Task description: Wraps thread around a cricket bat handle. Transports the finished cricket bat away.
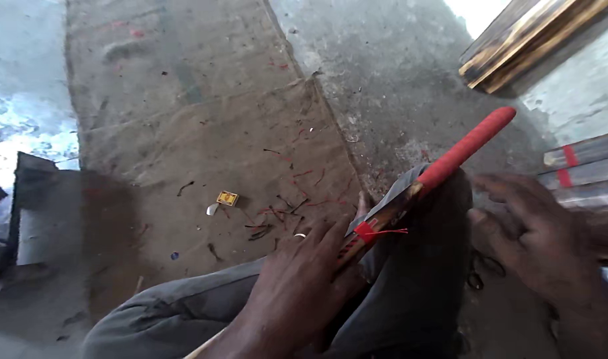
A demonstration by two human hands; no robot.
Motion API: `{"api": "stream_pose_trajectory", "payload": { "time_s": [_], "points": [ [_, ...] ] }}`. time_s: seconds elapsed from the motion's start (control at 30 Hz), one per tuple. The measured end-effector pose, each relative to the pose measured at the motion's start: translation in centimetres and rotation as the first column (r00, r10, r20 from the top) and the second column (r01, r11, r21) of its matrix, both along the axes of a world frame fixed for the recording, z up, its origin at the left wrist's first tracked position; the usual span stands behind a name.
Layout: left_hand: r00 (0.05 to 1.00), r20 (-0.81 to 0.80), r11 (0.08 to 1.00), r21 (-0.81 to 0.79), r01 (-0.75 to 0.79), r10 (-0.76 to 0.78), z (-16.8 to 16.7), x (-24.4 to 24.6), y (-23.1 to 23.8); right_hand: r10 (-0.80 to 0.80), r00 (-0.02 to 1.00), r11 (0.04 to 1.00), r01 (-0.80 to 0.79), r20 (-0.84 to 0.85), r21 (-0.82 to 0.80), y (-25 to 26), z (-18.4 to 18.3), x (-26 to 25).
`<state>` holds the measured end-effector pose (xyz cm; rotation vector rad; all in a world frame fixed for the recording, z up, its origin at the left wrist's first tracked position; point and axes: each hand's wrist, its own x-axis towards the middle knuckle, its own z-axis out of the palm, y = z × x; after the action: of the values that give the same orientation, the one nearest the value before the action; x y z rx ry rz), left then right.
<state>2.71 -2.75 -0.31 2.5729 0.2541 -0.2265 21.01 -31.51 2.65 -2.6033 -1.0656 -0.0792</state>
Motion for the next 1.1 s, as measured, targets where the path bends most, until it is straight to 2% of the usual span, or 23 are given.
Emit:
{"api": "stream_pose_trajectory", "payload": {
  "time_s": [0.07,0.2,0.23,0.4,0.57,0.73,0.83,0.93,1.0,1.1],
  "points": [
    [1.000,0.011,1.000,-0.006,-0.005,0.005,0.0,-0.1,0.1,0.226,0.973,0.969,-0.229,0.039,0.093,3.7,0.1,-3.3],
    [0.999,0.022,1.000,0.005,-0.031,0.030,0.0,-0.6,-0.5,0.507,0.828,0.848,-0.530,0.240,0.035,8.3,-0.8,-3.9],
    [0.999,0.034,0.999,0.008,-0.035,0.035,0.0,-0.8,-0.7,0.560,0.792,0.813,-0.582,0.244,0.025,8.8,-0.7,-3.3],
    [0.991,0.132,0.999,0.005,-0.031,0.030,0.3,-0.9,-1.2,0.727,0.683,0.686,-0.719,-0.070,0.109,10.9,0.3,-0.5],
    [0.997,0.078,0.997,-0.080,-0.008,0.014,0.3,-0.6,-0.3,0.740,0.455,0.616,-0.754,-0.495,0.228,13.1,-0.3,2.2],
    [0.998,0.057,0.996,-0.090,0.007,-0.002,0.3,-0.2,0.0,0.716,0.274,0.575,-0.753,-0.642,0.320,13.9,-0.7,3.8],
    [0.998,0.064,0.995,-0.092,0.024,-0.018,0.0,0.0,-0.1,0.728,0.298,0.585,-0.740,-0.617,0.333,13.7,-1.1,4.0],
    [0.995,0.102,0.999,-0.039,0.008,-0.004,-0.4,-0.1,-0.8,0.673,0.455,0.700,-0.645,-0.583,0.304,13.7,-1.1,2.6],
    [0.995,0.100,1.000,-0.011,0.017,-0.016,-0.4,-0.1,-0.9,0.614,0.516,0.775,-0.536,-0.597,0.334,13.7,-1.7,1.6],
    [0.996,0.083,1.000,-0.007,0.021,-0.021,-0.2,0.1,-0.8,0.585,0.497,0.811,-0.364,-0.641,0.458,13.8,-1.8,1.1]
  ]
}}
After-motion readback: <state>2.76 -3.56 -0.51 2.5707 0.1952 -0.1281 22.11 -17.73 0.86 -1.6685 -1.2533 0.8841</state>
